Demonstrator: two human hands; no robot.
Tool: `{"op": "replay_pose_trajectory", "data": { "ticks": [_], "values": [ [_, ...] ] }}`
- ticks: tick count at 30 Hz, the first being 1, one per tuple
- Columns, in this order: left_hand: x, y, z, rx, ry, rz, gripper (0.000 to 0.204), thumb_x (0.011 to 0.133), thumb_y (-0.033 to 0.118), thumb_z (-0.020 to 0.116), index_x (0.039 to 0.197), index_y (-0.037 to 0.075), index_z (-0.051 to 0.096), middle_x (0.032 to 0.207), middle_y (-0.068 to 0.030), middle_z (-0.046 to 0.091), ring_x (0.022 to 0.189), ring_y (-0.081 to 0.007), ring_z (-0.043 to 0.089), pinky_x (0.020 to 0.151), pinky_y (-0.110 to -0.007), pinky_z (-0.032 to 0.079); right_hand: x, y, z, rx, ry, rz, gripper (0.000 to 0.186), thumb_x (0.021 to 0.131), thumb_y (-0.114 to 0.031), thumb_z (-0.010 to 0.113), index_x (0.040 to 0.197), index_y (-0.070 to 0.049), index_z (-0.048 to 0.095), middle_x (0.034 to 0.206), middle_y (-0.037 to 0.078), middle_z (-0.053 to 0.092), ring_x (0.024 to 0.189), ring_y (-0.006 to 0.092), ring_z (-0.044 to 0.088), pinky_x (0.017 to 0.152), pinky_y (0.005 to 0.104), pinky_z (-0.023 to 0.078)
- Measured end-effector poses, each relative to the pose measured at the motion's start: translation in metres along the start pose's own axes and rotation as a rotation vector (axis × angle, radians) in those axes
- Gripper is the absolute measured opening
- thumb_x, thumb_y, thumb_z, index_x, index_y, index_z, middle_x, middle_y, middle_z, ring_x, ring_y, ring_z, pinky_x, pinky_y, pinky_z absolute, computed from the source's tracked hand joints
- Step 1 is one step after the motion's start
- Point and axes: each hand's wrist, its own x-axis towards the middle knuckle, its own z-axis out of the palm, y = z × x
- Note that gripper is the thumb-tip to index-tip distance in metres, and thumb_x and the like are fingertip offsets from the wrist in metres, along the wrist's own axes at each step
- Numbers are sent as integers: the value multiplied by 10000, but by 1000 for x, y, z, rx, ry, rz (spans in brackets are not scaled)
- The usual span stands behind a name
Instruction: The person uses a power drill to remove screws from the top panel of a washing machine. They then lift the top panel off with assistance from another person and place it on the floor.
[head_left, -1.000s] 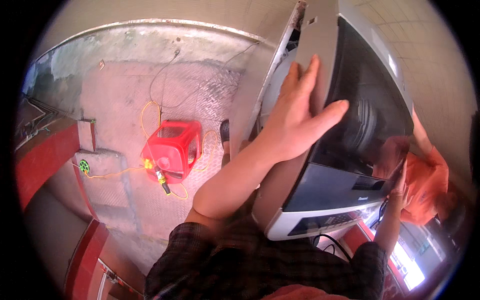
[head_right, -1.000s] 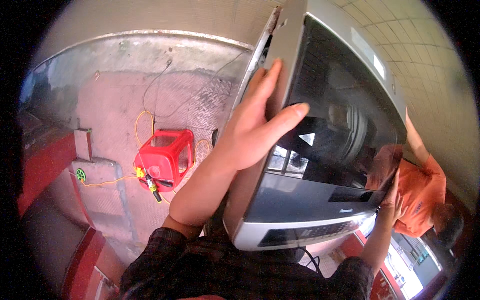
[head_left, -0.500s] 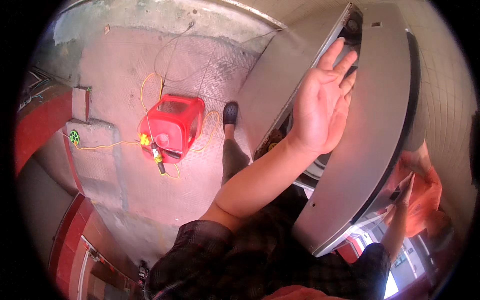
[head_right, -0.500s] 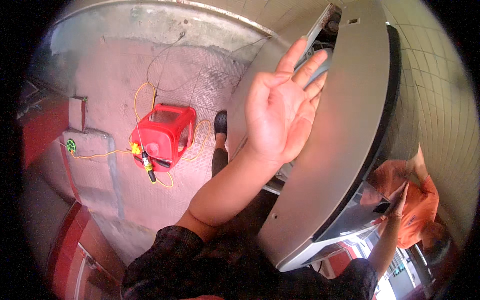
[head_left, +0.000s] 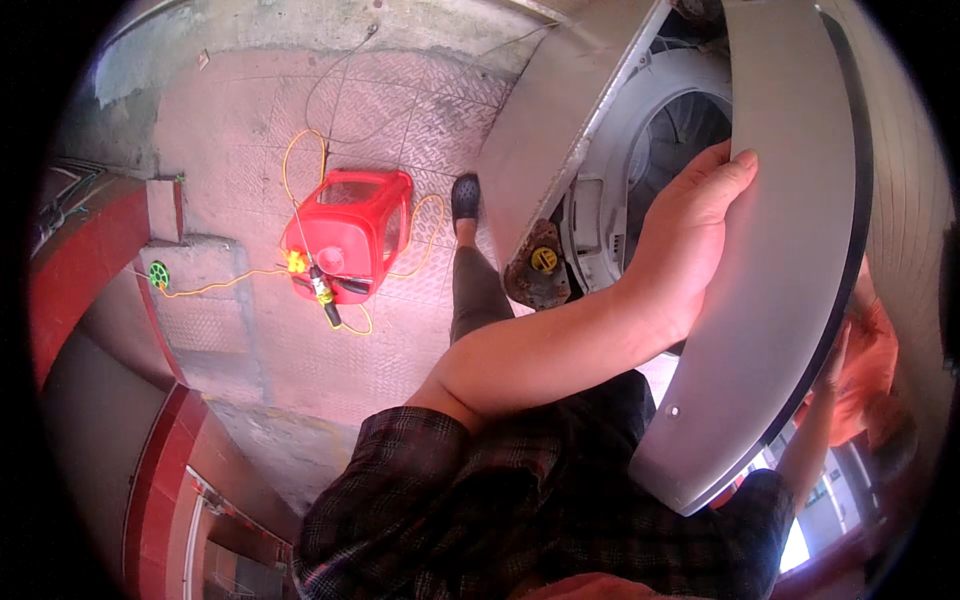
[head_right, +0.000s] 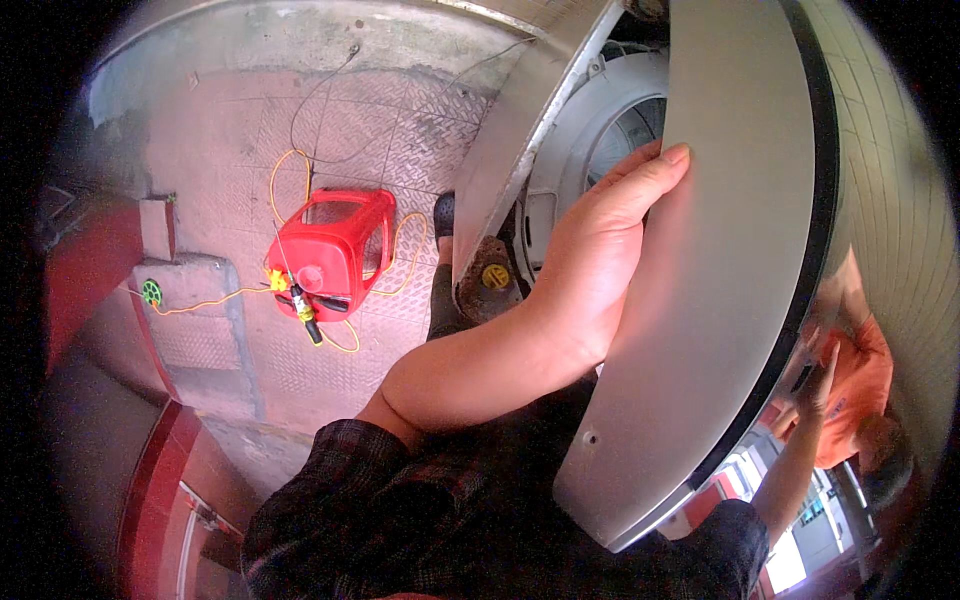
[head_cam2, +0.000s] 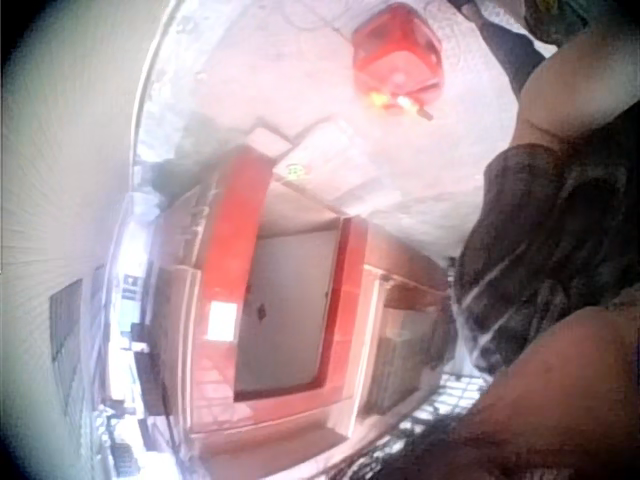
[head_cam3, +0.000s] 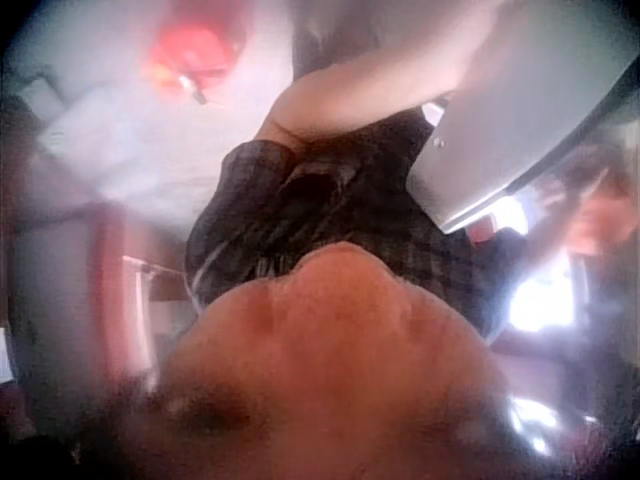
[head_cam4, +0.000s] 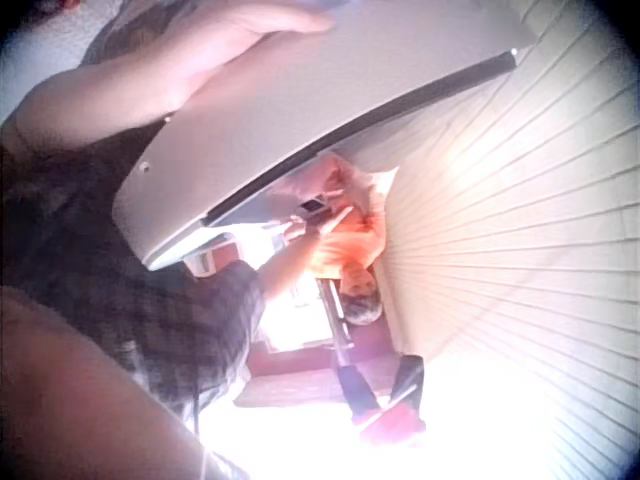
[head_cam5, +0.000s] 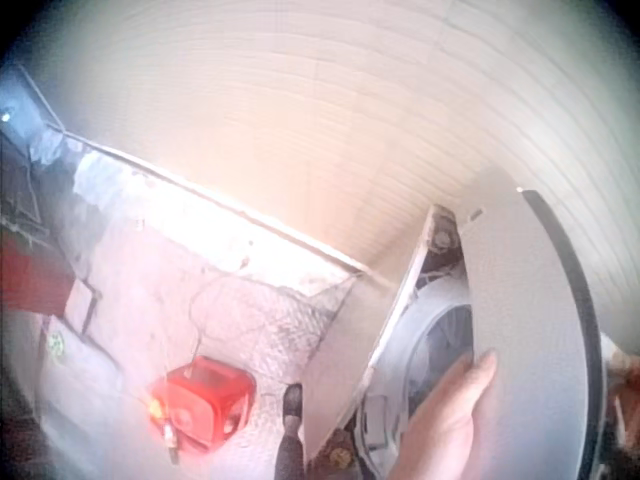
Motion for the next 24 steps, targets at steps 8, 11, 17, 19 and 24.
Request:
{"op": "replay_pose_trajectory", "data": {
  "ticks": [8,11,17,19,24],
  "values": [
    [3,-21,27,21,-135,-6,328,1080,311,453,1312,88,514,1175,-24,601,1067,-127,567,948,-303,458,-75,5,82,-98,-48,-156,578,1039,-393,486,1490,-38,419,1490,69,475,1360,232,442,1164,390,307],
    [1,-32,41,85,-112,-15,332,1084,328,433,1302,91,510,1192,-25,578,1086,-124,536,963,-308,434,-111,18,135,-106,-109,-149,555,1038,-362,490,1480,-33,422,1479,76,479,1347,237,452,1155,399,322],
    [-1,-43,47,190,-80,72,353,1074,351,422,1302,92,496,1222,-26,544,1119,-118,481,997,-294,384,-117,35,277,-60,-386,-185,510,1035,-300,500,1458,-24,427,1456,91,486,1321,246,471,1137,417,352],
    [-3,-42,58,181,-101,97,367,1071,362,418,1307,88,487,1211,-25,542,1111,-118,473,994,-289,379,-103,17,330,12,-398,-231,496,1035,-279,503,1451,-21,429,1449,96,488,1312,249,477,1131,422,362],
    [0,-39,68,394,-50,138,410,1071,371,403,1314,44,456,1148,-81,540,1055,-161,514,956,-313,418,-15,-25,446,335,-316,-341,461,1033,-228,511,1433,-13,433,1430,109,494,1291,256,493,1116,437,387]
  ]
}}
